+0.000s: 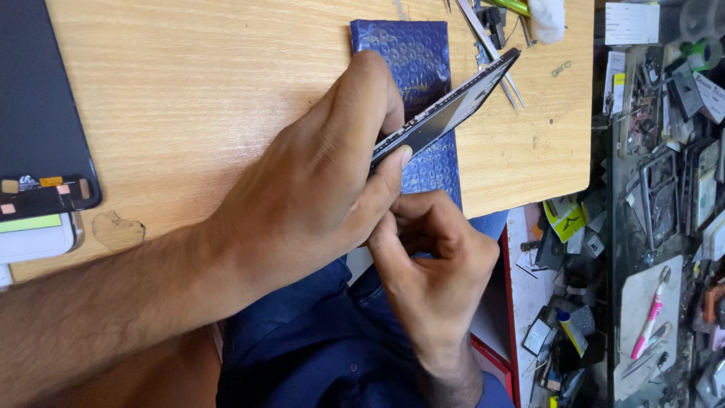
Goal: The person applies adhesive to the edges of a smartphone frame and presses small black rubber gaskets into place along the perimeter. They wipe excess adhesive with a cloth and continue fitting gaskets around the frame.
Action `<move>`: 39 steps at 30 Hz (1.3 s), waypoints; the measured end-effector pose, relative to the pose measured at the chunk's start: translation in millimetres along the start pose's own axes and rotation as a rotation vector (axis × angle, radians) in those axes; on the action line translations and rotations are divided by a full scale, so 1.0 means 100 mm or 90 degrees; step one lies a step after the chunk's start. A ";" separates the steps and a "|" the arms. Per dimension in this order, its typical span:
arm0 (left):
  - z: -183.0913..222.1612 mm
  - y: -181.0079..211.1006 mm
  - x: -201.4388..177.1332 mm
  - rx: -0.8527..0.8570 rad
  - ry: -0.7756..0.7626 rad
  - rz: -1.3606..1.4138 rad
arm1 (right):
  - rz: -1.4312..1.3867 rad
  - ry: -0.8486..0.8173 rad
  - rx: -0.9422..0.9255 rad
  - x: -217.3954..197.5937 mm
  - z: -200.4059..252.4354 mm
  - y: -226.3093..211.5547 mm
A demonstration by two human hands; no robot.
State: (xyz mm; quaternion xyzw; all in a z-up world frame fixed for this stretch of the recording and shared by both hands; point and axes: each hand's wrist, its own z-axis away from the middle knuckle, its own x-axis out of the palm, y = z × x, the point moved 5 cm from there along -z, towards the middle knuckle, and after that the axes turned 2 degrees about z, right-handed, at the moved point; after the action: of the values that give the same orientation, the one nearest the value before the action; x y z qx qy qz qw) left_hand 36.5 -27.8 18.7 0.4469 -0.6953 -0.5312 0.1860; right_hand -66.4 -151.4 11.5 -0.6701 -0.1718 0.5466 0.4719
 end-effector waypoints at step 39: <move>-0.04 0.03 0.01 0.010 -0.002 -0.014 | 0.030 0.020 -0.021 0.00 0.00 -0.07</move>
State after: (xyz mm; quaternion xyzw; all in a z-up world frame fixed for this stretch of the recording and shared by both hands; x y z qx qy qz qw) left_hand 37.2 -31.1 22.7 0.4552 -0.6949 -0.5284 0.1752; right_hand -64.2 -147.8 17.4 -0.6900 -0.1577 0.5440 0.4506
